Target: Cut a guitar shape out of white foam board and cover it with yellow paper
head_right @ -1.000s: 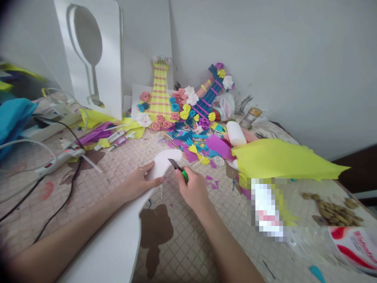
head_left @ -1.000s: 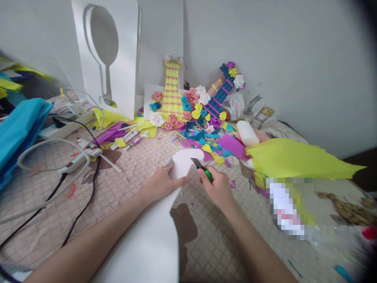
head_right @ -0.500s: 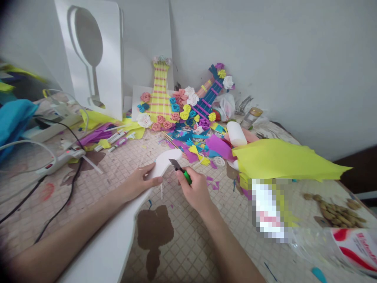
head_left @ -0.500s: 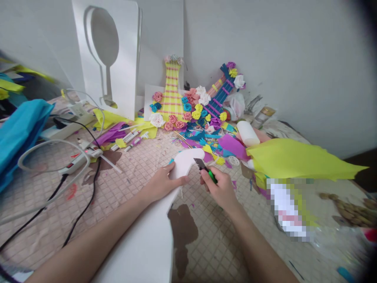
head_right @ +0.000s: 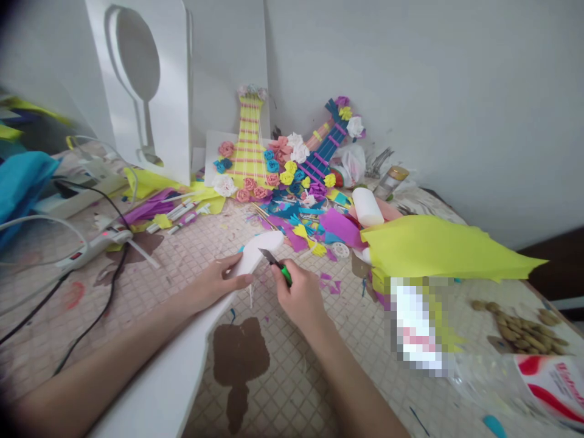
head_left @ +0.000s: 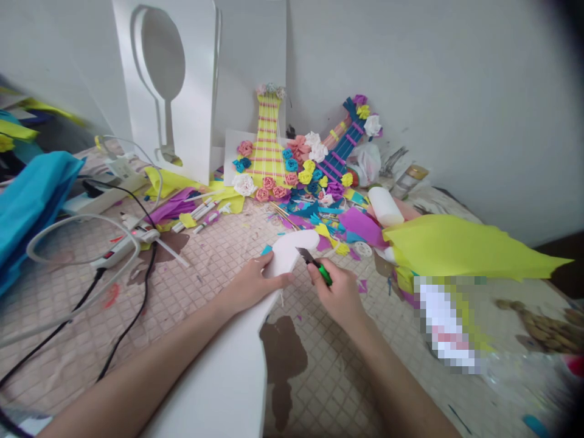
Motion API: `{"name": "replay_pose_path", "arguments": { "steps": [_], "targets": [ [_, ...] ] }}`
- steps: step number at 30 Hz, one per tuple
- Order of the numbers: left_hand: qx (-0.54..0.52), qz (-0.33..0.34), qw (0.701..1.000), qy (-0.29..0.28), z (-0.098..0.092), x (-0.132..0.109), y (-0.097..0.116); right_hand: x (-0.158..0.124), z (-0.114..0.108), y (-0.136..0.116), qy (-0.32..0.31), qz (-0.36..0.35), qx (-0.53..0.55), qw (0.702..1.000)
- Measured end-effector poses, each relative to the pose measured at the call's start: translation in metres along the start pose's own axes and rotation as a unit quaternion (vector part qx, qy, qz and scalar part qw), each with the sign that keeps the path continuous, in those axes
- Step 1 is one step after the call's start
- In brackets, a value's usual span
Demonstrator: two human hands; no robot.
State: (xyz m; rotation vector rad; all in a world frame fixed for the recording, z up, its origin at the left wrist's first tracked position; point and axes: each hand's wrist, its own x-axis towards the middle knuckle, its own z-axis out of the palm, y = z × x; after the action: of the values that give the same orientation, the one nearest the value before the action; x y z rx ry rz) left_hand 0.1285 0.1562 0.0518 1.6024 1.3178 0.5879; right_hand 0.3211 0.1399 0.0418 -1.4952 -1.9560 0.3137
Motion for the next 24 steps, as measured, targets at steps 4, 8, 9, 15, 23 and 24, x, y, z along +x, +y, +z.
{"name": "replay_pose_path", "arguments": {
  "steps": [4,8,9,15,23,24],
  "targets": [
    [-0.003,0.009,1.0,-0.007,0.002,-0.0003,-0.0007,0.0,0.0008,-0.0015,-0.004,0.0,0.004,1.0],
    [-0.014,-0.006,1.0,-0.018,0.0025,-0.0007,-0.0005,-0.0001,0.0007,-0.0019,-0.013,0.008,0.029,0.999],
    [-0.018,-0.009,1.0,-0.018,0.0019,-0.0007,-0.0002,-0.0002,0.0003,-0.0019,-0.012,0.008,0.031,0.999],
    [-0.043,0.004,0.999,-0.006,-0.0044,0.0003,0.0016,-0.0016,-0.0054,-0.0022,0.058,-0.035,0.01,0.998],
    [-0.065,0.003,0.998,0.005,-0.0069,0.0,0.0014,-0.0033,-0.0028,-0.0031,0.012,-0.086,0.0,0.996],
    [-0.065,0.002,0.998,0.005,-0.0069,-0.0002,0.0014,-0.0035,-0.0023,-0.0031,0.016,-0.086,0.002,0.996]
  ]
}}
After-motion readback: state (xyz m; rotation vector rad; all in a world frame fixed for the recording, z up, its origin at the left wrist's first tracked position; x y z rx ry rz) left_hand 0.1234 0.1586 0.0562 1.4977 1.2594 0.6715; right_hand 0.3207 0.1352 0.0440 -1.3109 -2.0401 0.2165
